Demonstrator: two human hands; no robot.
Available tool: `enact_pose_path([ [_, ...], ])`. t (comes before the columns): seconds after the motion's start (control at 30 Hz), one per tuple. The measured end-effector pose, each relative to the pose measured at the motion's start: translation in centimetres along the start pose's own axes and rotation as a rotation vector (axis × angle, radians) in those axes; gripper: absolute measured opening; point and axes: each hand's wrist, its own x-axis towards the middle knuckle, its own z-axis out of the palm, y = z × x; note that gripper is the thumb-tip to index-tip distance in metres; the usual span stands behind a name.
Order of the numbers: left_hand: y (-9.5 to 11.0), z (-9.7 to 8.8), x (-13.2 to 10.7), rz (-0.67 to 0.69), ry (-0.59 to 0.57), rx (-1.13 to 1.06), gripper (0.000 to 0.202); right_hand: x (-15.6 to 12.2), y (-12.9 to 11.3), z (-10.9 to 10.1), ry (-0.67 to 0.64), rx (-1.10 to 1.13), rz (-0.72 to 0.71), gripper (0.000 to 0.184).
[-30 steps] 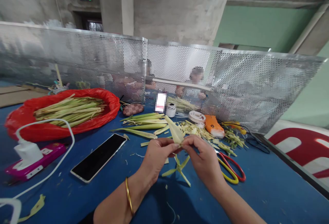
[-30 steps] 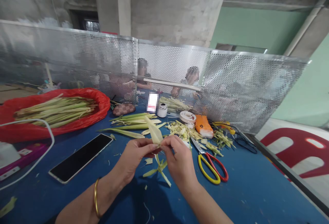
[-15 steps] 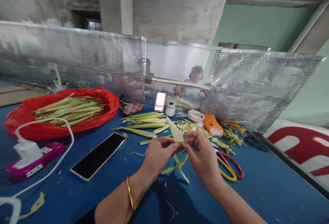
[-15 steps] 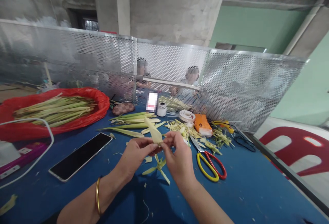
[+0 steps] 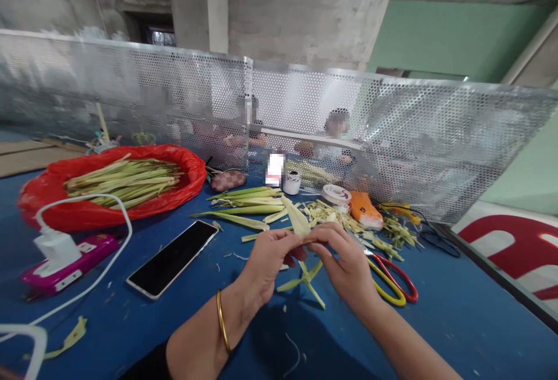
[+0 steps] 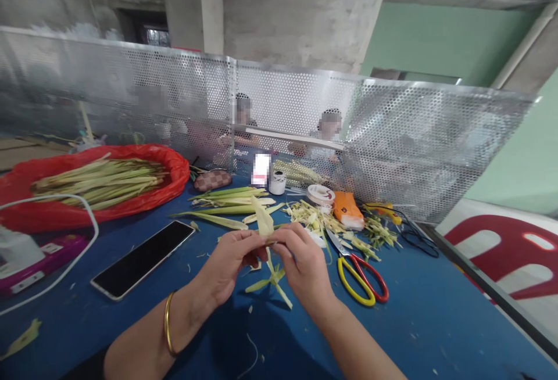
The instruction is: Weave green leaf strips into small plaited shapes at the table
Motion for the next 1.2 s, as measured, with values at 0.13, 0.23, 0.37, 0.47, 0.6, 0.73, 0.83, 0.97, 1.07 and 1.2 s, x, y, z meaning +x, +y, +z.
enact_pose_path([
  [0.13,0.13,-0.02,-0.15,-0.007,-0.017,-0.017,0.021,0.1,-0.26,-0.01,0.031,-0.007,0.006,0.015],
  [0.23,0.11,-0.03,-0.19,-0.018,-0.031,-0.031,0.016,0.05,-0.16,0.07,0.048,0.005,0.044,0.014],
  [0.37,0.11,-0.04,-0.16,-0.016,-0.017,-0.05,0.012,0.17,0.04,-0.1,0.031,0.047,0.069,0.012],
  [0.47,0.22,0.03,-0.15,0.01,-0.025,0.004,0.011,0.4,-0.08,-0.38,-0.005,0.076,0.093,0.012],
  [0.6,0.39,0.24,-0.16,0.08,-0.03,0.102,0.014,0.43,-0.53,-0.45,-0.003,0.094,0.155,0.014],
  [0.73,0.54,0.47,-0.17,0.103,-0.005,0.14,0.013,0.09,-0.85,-0.13,0.042,0.14,0.248,0.011],
  [0.83,0.61,0.63,-0.24,0.096,0.011,0.146,0.014,-0.09,-0.86,0.03,0.085,0.15,0.31,0.009],
  [0.97,0.58,0.68,-0.44,0.094,0.002,0.162,0.015,-0.11,-0.69,0.04,0.076,0.127,0.316,0.008],
  [1.07,0.43,0.62,-0.44,0.096,-0.025,0.167,0.014,-0.1,-0.53,0.02,0.061,0.114,0.321,0.007],
  [1.2,0.13,0.47,-0.06,0.087,-0.033,0.176,0.019,-0.14,-0.26,0.05,0.06,0.096,0.299,0.009],
])
